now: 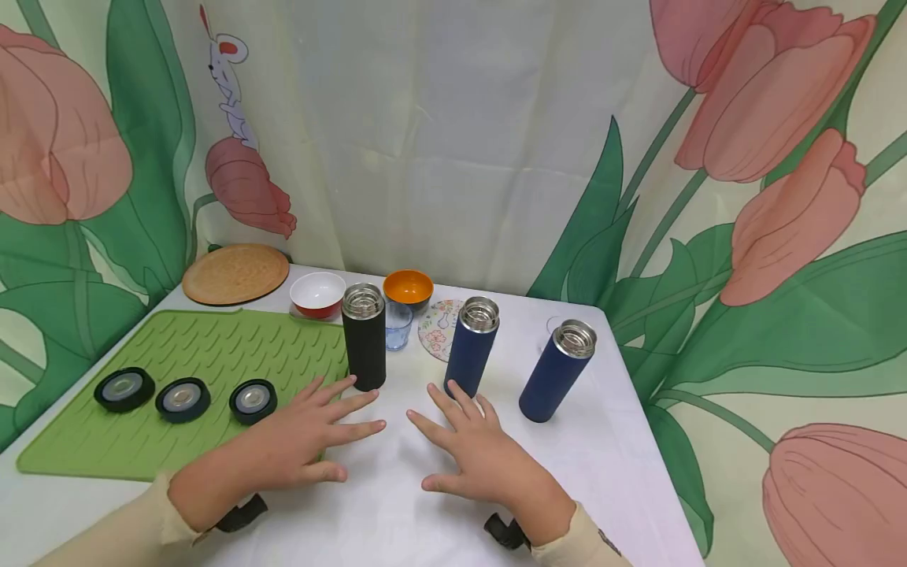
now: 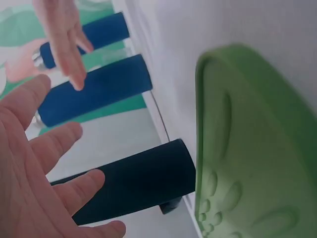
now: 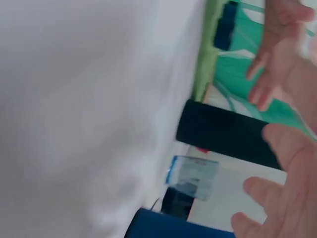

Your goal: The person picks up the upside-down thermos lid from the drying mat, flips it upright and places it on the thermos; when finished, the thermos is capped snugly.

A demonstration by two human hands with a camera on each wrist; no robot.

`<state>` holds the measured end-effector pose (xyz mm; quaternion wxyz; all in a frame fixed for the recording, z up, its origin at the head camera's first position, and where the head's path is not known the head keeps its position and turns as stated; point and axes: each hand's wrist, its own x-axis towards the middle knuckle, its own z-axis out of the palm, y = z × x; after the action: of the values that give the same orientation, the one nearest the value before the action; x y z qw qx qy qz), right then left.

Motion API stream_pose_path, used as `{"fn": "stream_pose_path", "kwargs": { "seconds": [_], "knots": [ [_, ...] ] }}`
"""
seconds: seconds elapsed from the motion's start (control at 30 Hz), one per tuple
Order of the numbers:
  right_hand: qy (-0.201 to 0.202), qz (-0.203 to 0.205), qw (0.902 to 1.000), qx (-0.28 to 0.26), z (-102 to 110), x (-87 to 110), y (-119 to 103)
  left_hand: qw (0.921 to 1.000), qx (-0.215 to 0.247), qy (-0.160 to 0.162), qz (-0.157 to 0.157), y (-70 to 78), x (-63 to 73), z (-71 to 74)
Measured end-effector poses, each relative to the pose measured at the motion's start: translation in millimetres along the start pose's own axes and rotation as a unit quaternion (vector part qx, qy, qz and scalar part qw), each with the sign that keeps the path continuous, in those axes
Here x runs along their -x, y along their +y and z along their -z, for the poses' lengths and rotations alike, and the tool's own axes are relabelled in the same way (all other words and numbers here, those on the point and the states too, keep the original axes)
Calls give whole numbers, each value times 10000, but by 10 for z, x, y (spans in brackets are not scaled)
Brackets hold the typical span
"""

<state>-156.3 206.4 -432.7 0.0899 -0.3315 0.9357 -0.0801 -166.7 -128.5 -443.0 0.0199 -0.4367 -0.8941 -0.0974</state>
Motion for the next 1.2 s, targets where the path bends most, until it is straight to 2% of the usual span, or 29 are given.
{"fn": "stream_pose_path", "kwargs": {
  "seconds": [0.27,0.37,0.43,0.5,0.6,0.73,0.8,0.87,0.97,1.03,1.1,1.2],
  "knots": [
    [324,-31,9992,-217,24,-3,-95,9979,229,502,346,44,77,-81],
    [365,-16,9988,-330,41,-11,-126,9944,213,927,464,65,114,-88],
    [338,-64,9978,-567,49,-12,-154,9880,213,1374,674,73,177,-73],
    [312,-174,9946,-975,42,-8,-188,9775,221,1846,997,55,278,-49],
    [390,-389,9865,-1539,25,1,-242,9532,296,2538,1614,-54,474,9],
    [613,-518,9792,-1865,2,24,-272,9215,255,2915,2553,-359,780,186],
    [658,-537,9775,-1931,-14,40,-273,9062,79,2950,3030,-578,952,297],
    [682,-558,9757,-2008,-27,59,-275,8923,-214,3039,3333,-840,1131,367],
    [691,-613,9715,-2182,-42,84,-280,8755,-431,2949,3804,-1176,1393,417],
    [711,-653,9688,-2281,-46,91,-284,8664,-475,2756,4137,-1329,1546,420],
    [732,-683,9672,-2333,-49,87,-283,8535,-371,2418,4601,-1416,1681,420],
    [747,-751,9665,-2337,-53,77,-279,8369,-262,1966,5102,-1494,1835,417]
  ]
}}
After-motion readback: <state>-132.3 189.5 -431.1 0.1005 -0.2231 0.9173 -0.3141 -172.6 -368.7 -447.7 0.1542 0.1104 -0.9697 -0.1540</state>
